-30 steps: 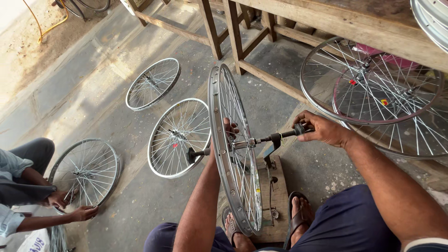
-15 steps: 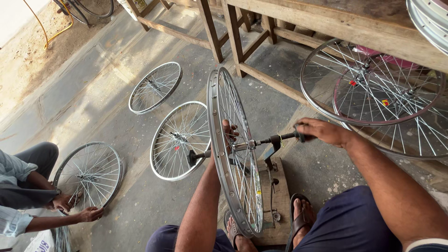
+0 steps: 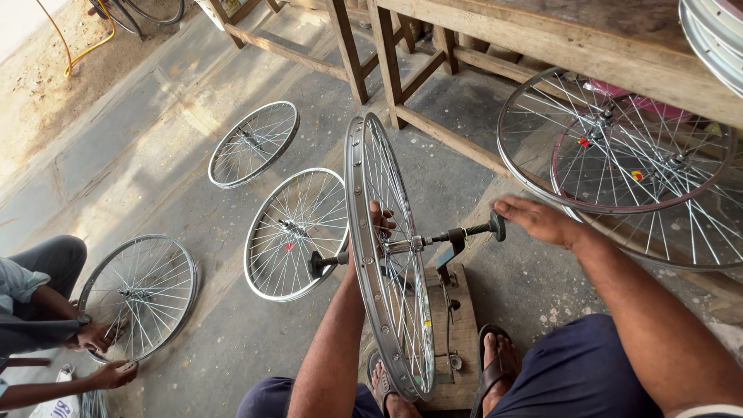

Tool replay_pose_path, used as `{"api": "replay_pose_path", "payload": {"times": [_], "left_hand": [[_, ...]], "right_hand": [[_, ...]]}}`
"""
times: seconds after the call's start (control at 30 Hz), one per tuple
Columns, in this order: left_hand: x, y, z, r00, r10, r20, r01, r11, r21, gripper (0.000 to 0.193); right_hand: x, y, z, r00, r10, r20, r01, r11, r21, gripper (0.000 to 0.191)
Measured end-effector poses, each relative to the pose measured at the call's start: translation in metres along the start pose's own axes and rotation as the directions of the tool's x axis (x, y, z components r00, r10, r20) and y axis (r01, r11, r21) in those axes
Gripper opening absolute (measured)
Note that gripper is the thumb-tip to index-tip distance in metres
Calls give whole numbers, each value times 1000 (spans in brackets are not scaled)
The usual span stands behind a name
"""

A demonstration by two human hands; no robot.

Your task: The person sits on the floor and uses a spoke wrench to tighten and loosen the nipples on a bicycle wheel mounted on a truing stand. They repeatedly spin the wheel to check alignment and make adjustments to the spokes.

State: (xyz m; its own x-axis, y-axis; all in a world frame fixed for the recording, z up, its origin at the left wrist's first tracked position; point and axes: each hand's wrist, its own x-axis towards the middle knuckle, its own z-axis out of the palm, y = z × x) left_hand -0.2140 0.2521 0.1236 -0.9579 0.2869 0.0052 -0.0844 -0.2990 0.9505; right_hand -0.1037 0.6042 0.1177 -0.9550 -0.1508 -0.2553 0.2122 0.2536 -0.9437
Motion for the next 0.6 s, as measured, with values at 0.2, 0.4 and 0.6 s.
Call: {"api": "replay_pose_path", "payload": {"times": [0.2,0.4,0.6], "left_hand": [[-7,4,1,989,-100,-112,102,995,16,48],[0,-1,-4,985,-139,-99,136,990,-38,36],[3,-7,-16,980,-171,-105,176,983,45,33]], "right_hand": [[-7,4,-4,986,-162,45,156,982,107,78],[-6,-4,-1,998,-30,57,31,999,-17,78],[-4,2,-1,996,86,-10,-87,995,-57,68]]}}
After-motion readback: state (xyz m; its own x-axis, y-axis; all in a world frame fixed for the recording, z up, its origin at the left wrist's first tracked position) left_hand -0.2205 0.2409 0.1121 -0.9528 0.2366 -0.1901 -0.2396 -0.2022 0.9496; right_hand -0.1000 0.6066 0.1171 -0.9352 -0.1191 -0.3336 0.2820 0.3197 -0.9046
